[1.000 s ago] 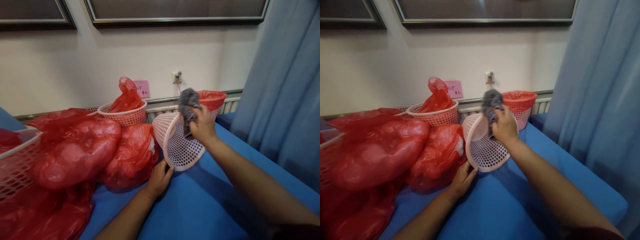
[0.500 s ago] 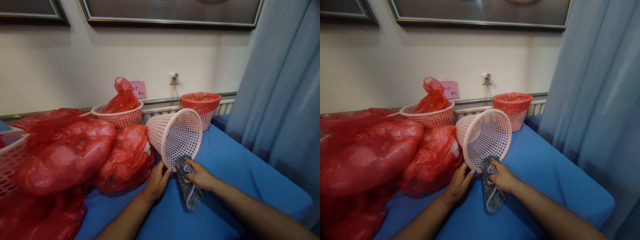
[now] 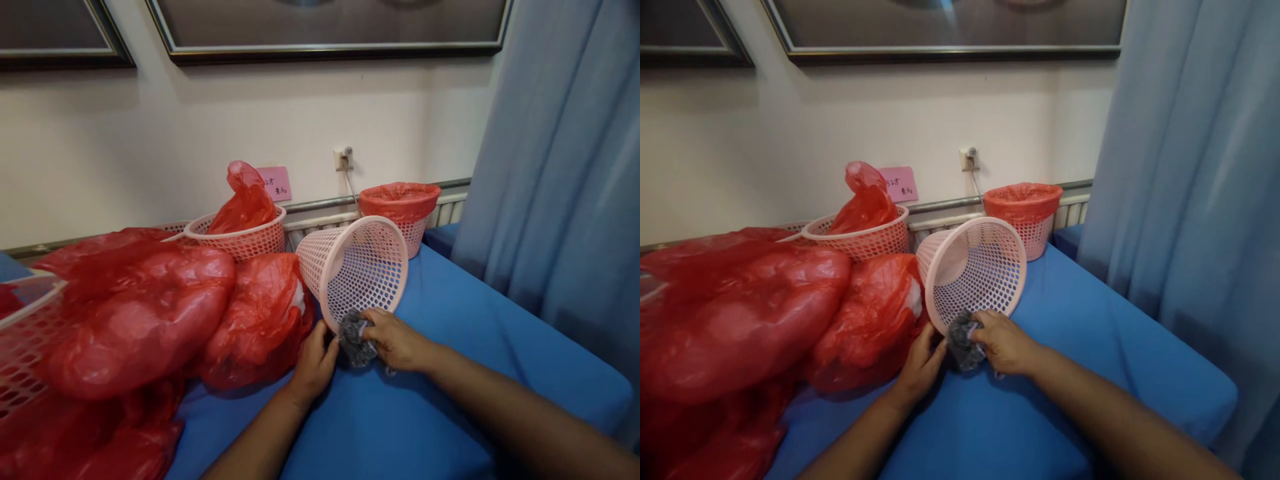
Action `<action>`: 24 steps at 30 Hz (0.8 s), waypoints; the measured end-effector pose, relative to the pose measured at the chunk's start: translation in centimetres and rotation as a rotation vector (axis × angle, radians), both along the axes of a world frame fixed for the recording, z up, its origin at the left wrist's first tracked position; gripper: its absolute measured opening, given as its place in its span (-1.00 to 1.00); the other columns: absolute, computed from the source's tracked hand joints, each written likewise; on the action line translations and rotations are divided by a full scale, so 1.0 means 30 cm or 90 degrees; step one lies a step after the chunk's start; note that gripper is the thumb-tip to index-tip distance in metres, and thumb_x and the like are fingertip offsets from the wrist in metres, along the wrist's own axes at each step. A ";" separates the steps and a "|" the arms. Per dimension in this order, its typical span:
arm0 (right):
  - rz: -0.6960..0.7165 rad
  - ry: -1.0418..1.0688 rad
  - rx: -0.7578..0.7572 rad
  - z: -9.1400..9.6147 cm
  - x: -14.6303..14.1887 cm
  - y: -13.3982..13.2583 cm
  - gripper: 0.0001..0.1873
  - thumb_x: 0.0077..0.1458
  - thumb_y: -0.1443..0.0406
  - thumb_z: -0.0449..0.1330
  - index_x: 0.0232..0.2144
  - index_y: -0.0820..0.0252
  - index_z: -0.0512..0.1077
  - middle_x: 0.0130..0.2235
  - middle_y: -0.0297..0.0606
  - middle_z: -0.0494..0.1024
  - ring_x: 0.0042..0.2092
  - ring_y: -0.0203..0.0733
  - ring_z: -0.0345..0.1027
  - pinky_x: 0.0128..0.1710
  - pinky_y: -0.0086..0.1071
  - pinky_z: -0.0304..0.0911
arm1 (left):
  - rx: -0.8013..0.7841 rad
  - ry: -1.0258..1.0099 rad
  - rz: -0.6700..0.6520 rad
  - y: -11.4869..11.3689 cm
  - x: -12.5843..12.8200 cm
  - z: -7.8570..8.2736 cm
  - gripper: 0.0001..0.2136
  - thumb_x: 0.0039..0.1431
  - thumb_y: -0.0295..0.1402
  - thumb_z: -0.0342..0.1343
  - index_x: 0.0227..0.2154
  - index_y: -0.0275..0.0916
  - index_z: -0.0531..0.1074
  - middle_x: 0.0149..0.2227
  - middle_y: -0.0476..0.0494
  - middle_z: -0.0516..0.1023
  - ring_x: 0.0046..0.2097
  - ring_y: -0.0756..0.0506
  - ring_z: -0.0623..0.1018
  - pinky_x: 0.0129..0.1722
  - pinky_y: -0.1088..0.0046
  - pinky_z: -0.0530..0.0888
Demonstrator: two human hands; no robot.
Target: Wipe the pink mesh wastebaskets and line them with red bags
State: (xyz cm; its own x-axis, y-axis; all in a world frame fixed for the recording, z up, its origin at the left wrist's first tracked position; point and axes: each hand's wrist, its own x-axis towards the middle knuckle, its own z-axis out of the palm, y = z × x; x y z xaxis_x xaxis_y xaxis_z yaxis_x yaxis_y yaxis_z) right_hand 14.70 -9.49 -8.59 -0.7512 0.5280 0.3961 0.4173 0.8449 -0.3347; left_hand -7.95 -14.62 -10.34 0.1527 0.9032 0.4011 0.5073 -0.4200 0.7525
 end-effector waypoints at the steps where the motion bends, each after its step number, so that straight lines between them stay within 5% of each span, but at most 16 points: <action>1: -0.059 -0.039 -0.017 -0.040 0.027 0.010 -0.58 -0.04 0.54 0.13 -0.17 0.10 0.54 0.06 -0.22 0.45 0.04 -0.14 0.33 0.05 -0.28 0.29 | -0.006 -0.010 0.011 0.002 0.002 0.004 -0.69 0.32 -0.20 0.03 0.00 -0.26 0.43 -0.03 -0.24 0.59 -0.03 -0.18 0.57 0.06 0.22 0.48; 4: -0.262 -0.104 -0.037 -0.105 0.101 0.053 -0.65 0.06 0.49 0.11 -0.16 0.12 0.55 0.03 -0.16 0.46 0.00 -0.10 0.33 0.04 -0.26 0.27 | -0.009 -0.024 0.035 0.008 0.011 0.016 -0.67 0.33 -0.19 0.03 0.03 -0.27 0.42 -0.03 -0.23 0.58 0.00 -0.18 0.57 0.07 0.23 0.47; 8: -0.543 -0.071 -0.090 -0.101 0.179 0.126 -0.58 0.16 0.46 0.03 0.01 0.18 0.51 0.07 0.01 0.42 0.04 0.02 0.34 0.05 -0.17 0.24 | 0.005 -0.012 0.061 0.004 0.022 0.032 -0.76 0.31 -0.20 0.05 -0.17 -0.26 0.48 -0.19 -0.16 0.61 -0.15 -0.15 0.58 -0.05 0.29 0.49; 12: -0.650 0.020 -0.209 -0.087 0.252 0.177 -0.48 0.18 0.33 0.06 0.19 0.28 0.36 0.13 0.15 0.41 0.07 0.14 0.39 0.06 -0.09 0.25 | 0.033 -0.069 0.112 -0.020 0.028 0.063 -0.77 0.30 -0.19 0.07 -0.23 -0.26 0.48 -0.25 -0.13 0.59 -0.21 -0.12 0.56 -0.15 0.36 0.49; 16: -0.559 0.060 -0.275 -0.080 0.269 0.181 -0.53 0.21 0.11 0.08 0.07 0.20 0.47 -0.05 -0.06 0.60 -0.06 0.03 0.50 -0.05 -0.18 0.35 | 0.059 -0.233 0.147 -0.042 0.034 0.113 -0.72 0.26 -0.14 0.13 -0.15 -0.25 0.49 -0.19 -0.12 0.60 -0.15 -0.11 0.56 -0.07 0.38 0.48; 19: -0.317 0.139 -0.310 -0.080 0.236 0.157 -0.51 0.12 0.09 0.19 0.06 0.15 0.48 -0.02 -0.21 0.62 -0.05 -0.06 0.49 -0.03 -0.28 0.36 | 0.051 -0.383 0.136 -0.044 0.048 0.182 -0.70 0.21 -0.12 0.22 -0.15 -0.24 0.49 -0.19 -0.10 0.61 -0.15 -0.08 0.57 -0.04 0.40 0.49; 21: -0.159 0.178 -0.335 -0.082 0.213 0.137 -0.49 0.07 0.11 0.24 0.04 0.21 0.48 -0.02 -0.18 0.61 -0.04 -0.04 0.48 -0.01 -0.26 0.35 | 0.043 -0.489 0.101 -0.037 0.066 0.257 -0.71 0.16 -0.15 0.27 -0.17 -0.23 0.49 -0.21 -0.08 0.62 -0.19 -0.06 0.59 -0.08 0.41 0.52; 24: -0.069 0.161 -0.396 -0.083 0.199 0.111 -0.57 0.09 0.06 0.23 -0.11 0.24 0.53 -0.16 -0.20 0.64 -0.15 -0.07 0.48 -0.12 -0.29 0.36 | 0.048 -0.592 0.041 -0.012 0.096 0.403 -0.76 0.13 -0.20 0.29 -0.26 -0.27 0.50 -0.27 -0.09 0.63 -0.28 -0.04 0.60 -0.18 0.42 0.56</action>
State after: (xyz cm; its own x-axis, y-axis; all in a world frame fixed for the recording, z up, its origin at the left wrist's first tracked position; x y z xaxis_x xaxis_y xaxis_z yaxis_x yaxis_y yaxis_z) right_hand 20.67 -6.17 -11.07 -0.6056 0.7811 0.1519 0.3329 0.4220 -0.8433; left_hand -5.07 -14.97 1.76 -0.3088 0.8654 0.3947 -0.2604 -0.4760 0.8400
